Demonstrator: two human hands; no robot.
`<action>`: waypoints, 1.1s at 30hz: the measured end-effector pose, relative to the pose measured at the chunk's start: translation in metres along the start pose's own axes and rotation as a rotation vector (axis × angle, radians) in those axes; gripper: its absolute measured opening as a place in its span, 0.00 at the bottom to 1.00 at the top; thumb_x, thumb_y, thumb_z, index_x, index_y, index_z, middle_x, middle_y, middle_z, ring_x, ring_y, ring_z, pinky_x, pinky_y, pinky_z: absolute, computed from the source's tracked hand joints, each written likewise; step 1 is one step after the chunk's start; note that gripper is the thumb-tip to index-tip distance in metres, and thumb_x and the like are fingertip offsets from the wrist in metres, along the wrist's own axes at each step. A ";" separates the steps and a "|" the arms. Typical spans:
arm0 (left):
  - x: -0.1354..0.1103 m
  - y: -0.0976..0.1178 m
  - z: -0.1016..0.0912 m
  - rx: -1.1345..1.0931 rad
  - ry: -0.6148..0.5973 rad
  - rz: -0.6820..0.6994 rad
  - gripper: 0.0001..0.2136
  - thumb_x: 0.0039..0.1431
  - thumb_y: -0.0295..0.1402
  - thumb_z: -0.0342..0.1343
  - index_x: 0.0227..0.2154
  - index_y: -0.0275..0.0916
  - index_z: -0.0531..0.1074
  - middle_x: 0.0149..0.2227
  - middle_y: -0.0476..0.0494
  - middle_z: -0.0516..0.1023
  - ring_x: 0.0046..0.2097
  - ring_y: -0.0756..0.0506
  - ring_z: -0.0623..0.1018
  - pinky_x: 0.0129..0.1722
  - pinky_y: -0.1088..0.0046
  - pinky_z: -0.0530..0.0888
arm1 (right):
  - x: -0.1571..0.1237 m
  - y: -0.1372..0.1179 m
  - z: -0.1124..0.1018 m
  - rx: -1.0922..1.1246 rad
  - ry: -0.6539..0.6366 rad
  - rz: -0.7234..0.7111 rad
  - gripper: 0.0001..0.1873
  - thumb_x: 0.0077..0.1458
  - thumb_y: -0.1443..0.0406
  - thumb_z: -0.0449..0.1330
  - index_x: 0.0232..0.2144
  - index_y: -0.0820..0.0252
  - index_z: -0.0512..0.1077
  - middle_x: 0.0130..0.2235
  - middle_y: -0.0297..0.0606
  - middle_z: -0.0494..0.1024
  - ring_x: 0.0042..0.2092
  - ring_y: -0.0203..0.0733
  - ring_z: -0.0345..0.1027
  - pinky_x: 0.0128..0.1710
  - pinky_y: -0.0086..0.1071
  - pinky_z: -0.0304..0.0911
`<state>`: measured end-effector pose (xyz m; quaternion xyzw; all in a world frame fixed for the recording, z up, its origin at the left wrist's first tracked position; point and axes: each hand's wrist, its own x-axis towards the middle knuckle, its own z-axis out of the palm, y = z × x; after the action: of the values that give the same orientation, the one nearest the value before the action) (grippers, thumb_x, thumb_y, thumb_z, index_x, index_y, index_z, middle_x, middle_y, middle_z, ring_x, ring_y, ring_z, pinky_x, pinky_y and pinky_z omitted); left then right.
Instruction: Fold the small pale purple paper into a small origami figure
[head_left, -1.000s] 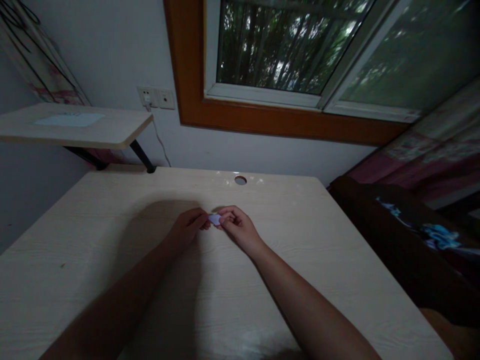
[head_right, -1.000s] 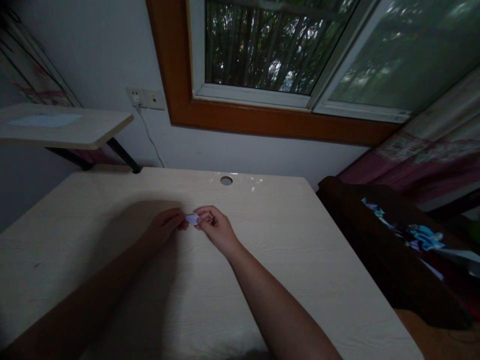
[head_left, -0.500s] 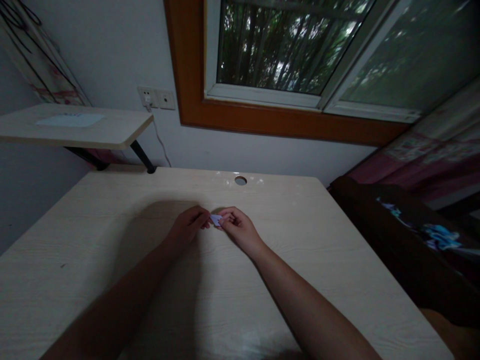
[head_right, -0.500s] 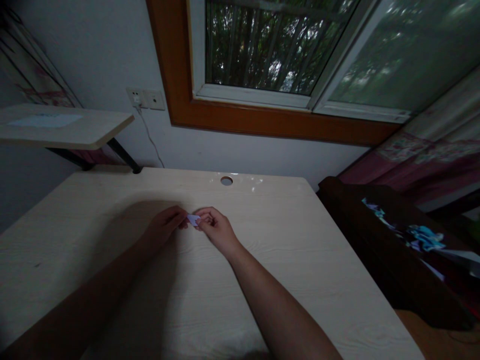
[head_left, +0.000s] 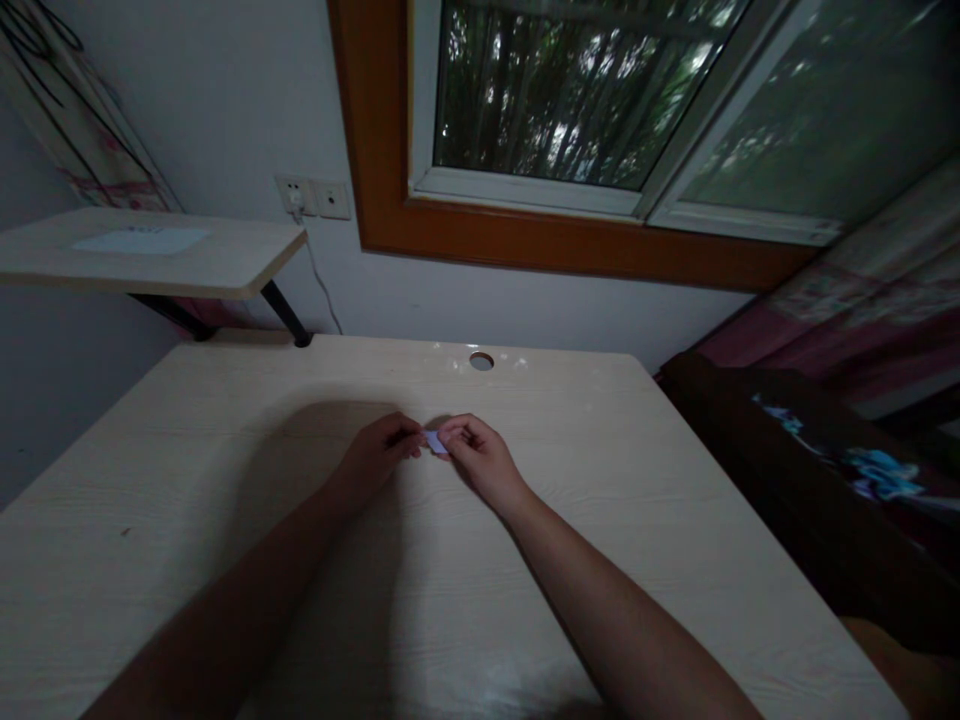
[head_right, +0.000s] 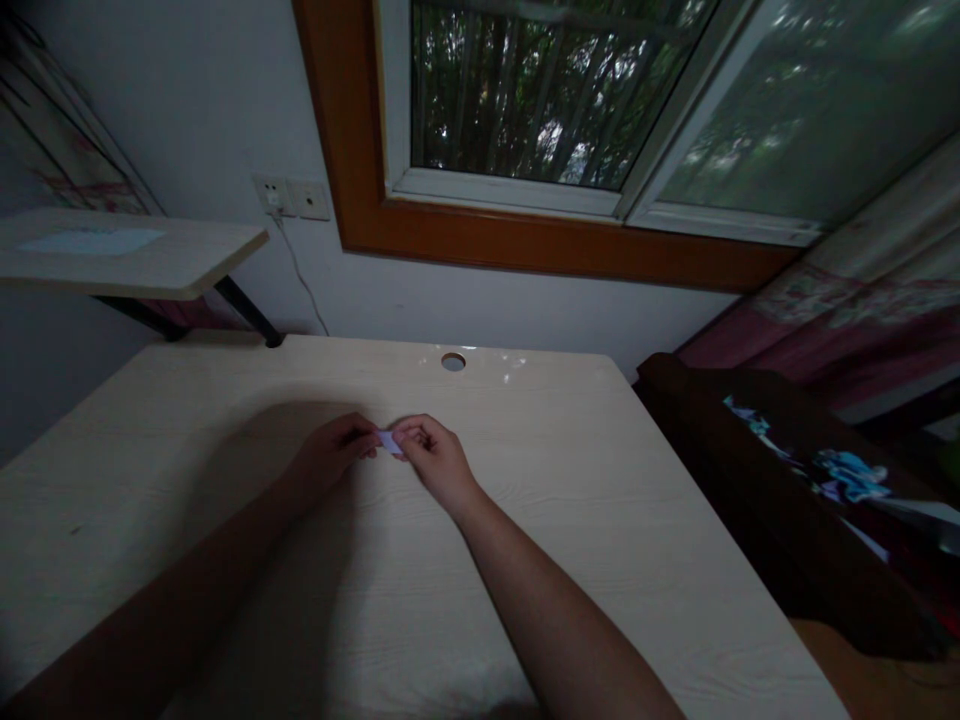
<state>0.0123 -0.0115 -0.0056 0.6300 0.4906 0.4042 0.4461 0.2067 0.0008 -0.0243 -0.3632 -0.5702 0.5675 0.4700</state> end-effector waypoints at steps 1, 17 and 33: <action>0.000 -0.001 0.000 0.011 -0.006 0.001 0.08 0.56 0.37 0.58 0.32 0.36 0.74 0.27 0.49 0.74 0.31 0.48 0.74 0.33 0.74 0.68 | 0.000 0.000 0.000 -0.004 0.003 -0.001 0.11 0.55 0.56 0.64 0.36 0.57 0.74 0.29 0.32 0.74 0.31 0.35 0.67 0.33 0.29 0.64; 0.000 -0.004 -0.002 0.133 -0.042 0.058 0.09 0.56 0.39 0.58 0.31 0.38 0.76 0.27 0.49 0.76 0.31 0.48 0.75 0.34 0.74 0.68 | -0.003 -0.007 0.004 -0.038 0.056 -0.022 0.12 0.56 0.55 0.63 0.36 0.57 0.72 0.27 0.30 0.71 0.29 0.34 0.66 0.30 0.29 0.64; -0.001 -0.003 0.000 -0.043 -0.011 0.006 0.08 0.56 0.37 0.60 0.31 0.37 0.74 0.27 0.48 0.79 0.30 0.49 0.77 0.33 0.75 0.71 | -0.005 -0.003 0.004 -0.160 0.087 -0.087 0.12 0.54 0.56 0.65 0.32 0.57 0.69 0.28 0.32 0.73 0.30 0.36 0.66 0.31 0.30 0.63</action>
<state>0.0115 -0.0126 -0.0083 0.6241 0.4773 0.4125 0.4609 0.2050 -0.0051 -0.0216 -0.3988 -0.6079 0.4831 0.4879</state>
